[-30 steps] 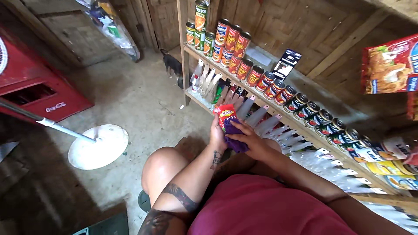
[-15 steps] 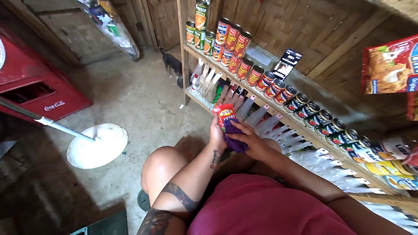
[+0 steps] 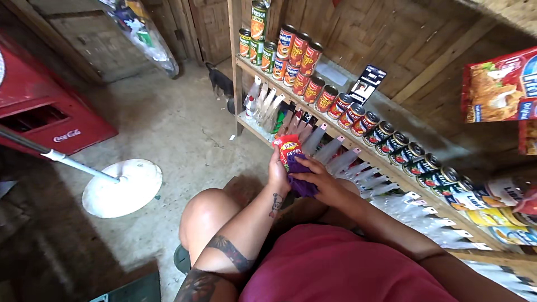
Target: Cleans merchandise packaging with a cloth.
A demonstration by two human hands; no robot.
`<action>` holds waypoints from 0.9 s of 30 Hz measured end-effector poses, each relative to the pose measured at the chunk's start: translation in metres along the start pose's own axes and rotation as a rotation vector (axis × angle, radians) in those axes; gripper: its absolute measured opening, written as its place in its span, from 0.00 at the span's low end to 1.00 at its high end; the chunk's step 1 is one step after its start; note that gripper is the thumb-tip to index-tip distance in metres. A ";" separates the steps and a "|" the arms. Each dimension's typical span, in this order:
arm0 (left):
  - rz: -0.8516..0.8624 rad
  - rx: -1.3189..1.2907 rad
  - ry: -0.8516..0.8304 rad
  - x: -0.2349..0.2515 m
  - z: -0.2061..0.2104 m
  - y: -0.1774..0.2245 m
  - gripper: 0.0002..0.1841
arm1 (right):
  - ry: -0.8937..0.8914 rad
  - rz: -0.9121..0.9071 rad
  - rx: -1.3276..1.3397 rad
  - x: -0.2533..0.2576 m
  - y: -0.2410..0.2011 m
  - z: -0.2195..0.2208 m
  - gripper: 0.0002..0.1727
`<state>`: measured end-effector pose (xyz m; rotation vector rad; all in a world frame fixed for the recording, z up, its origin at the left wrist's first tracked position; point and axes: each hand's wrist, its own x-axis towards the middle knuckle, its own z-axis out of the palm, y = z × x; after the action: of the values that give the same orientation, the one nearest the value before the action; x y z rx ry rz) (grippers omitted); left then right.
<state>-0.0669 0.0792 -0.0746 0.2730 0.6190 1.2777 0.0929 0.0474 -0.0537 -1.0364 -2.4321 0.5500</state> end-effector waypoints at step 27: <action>0.072 -0.124 -0.164 0.004 -0.002 0.010 0.36 | -0.037 -0.039 0.073 -0.016 0.031 -0.021 0.24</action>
<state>-0.0755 0.0852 -0.0725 0.2960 0.3920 1.3422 0.1316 0.0595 -0.0555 -0.9556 -2.4393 0.6444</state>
